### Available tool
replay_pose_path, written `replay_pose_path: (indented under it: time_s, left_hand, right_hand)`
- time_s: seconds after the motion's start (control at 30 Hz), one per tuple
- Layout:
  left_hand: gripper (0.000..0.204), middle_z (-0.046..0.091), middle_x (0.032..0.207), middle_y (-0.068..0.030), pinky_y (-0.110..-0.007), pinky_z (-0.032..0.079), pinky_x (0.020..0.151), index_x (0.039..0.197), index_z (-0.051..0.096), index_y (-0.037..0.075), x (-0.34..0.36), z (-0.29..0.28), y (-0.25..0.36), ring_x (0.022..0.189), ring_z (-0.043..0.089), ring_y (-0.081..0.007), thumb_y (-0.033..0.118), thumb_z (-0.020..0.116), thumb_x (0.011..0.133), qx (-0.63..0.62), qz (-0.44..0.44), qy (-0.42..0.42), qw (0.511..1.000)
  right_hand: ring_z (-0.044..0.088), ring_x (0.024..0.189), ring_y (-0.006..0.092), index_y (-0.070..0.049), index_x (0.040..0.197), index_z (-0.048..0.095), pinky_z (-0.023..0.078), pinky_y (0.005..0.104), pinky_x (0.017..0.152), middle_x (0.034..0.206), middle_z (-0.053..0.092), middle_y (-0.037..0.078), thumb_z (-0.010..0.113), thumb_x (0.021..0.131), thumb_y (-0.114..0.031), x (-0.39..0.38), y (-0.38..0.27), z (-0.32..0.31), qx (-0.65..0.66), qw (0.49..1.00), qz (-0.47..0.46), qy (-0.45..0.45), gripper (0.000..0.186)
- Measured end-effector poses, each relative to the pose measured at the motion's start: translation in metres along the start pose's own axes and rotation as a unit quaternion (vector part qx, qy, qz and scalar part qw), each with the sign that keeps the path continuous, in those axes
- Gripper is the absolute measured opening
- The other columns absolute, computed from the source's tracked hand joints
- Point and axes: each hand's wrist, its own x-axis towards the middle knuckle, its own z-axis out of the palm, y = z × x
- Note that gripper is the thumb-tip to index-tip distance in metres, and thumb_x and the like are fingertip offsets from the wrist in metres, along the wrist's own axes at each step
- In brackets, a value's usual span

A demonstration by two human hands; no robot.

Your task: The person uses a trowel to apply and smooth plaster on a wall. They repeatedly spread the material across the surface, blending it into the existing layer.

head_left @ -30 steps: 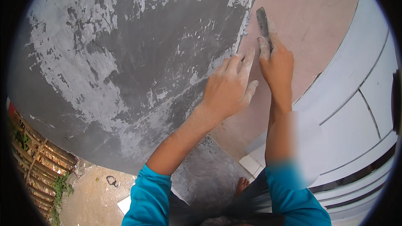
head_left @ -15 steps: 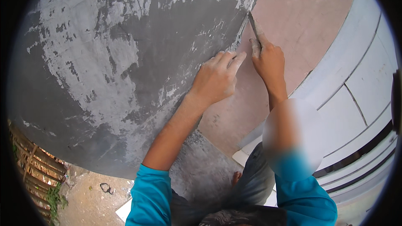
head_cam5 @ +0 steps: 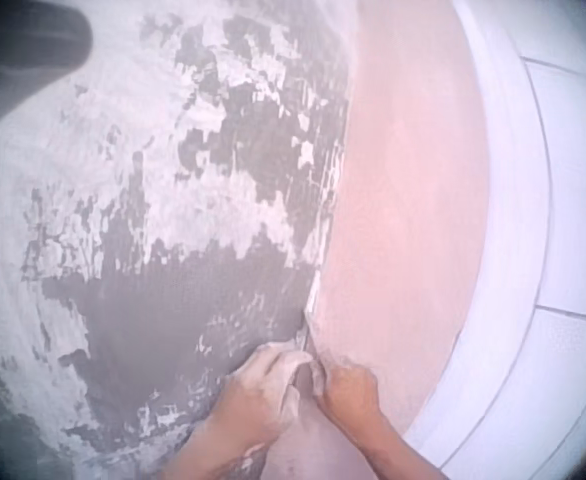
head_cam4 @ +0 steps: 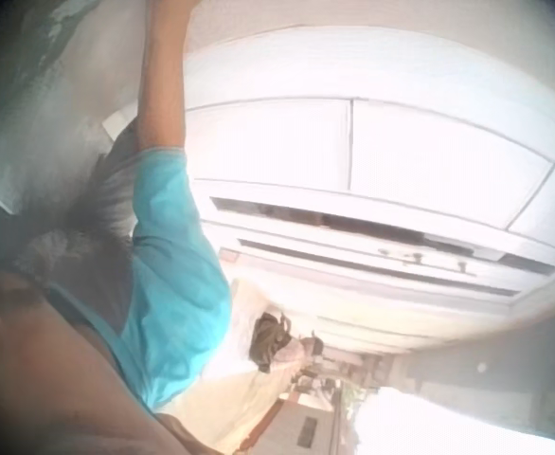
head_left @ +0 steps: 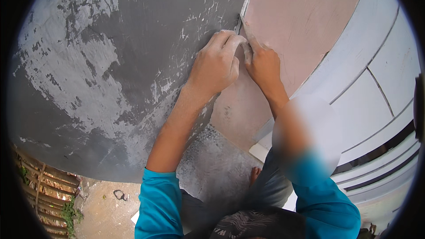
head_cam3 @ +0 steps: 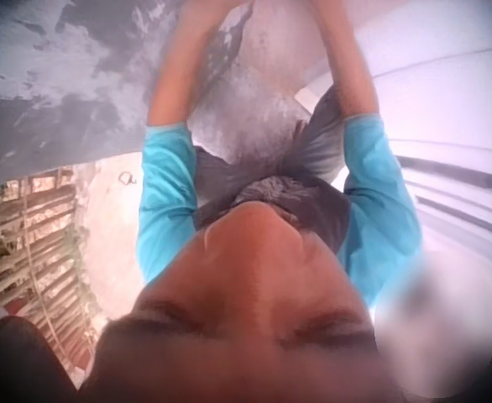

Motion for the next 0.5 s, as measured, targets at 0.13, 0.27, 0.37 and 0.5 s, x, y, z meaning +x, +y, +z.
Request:
replay_pose_path:
  time_s: [0.13, 0.27, 0.37, 0.5]
  left_hand:
    - [0.045, 0.072, 0.125, -0.0194, -0.045, 0.062, 0.089, 0.125, 0.073, 0.003, 0.004, -0.003, 0.001, 0.098, 0.074, -0.0369, -0.010, 0.058, 0.084, 0.006, 0.006, 0.016, 1.000]
    - [0.045, 0.072, 0.124, -0.0191, -0.043, 0.062, 0.087, 0.124, 0.075, 0.004, 0.007, -0.007, 0.002, 0.094, 0.075, -0.0334, -0.009, 0.057, 0.084, 0.010, 0.010, 0.008, 1.000]
    - [0.045, 0.073, 0.122, -0.0179, -0.042, 0.062, 0.085, 0.124, 0.076, 0.005, 0.008, -0.009, 0.003, 0.093, 0.075, -0.0309, -0.008, 0.057, 0.085, 0.019, 0.013, 0.012, 1.000]
    - [0.043, 0.074, 0.120, -0.0143, -0.038, 0.062, 0.083, 0.123, 0.077, 0.006, 0.007, -0.009, 0.003, 0.093, 0.075, -0.0268, -0.007, 0.059, 0.087, 0.027, 0.013, 0.007, 1.000]
  right_hand:
    - [0.075, 0.074, 0.0431, -0.013, 0.152, 0.065, 0.061, 0.0525, 0.070, 0.087, 0.074, 0.023, 0.067, 0.103, -0.017, -0.117, -0.005, 0.079, 0.009, 0.997, 0.011, -0.079, 0.050]
    - [0.077, 0.094, 0.0495, -0.011, 0.142, 0.070, 0.061, 0.0580, 0.090, 0.108, 0.078, 0.028, 0.069, 0.104, -0.029, -0.219, -0.017, 0.117, 0.023, 0.911, 0.096, -0.401, 0.042]
    - [0.075, 0.101, 0.0515, -0.013, 0.143, 0.072, 0.060, 0.0562, 0.093, 0.108, 0.079, 0.027, 0.069, 0.105, -0.032, -0.212, -0.027, 0.100, 0.102, 0.946, 0.154, -0.265, 0.042]
    - [0.078, 0.099, 0.0431, -0.017, 0.160, 0.061, 0.058, 0.0495, 0.091, 0.107, 0.079, 0.026, 0.062, 0.113, -0.029, -0.149, -0.041, 0.073, 0.261, 0.933, 0.240, -0.061, 0.049]
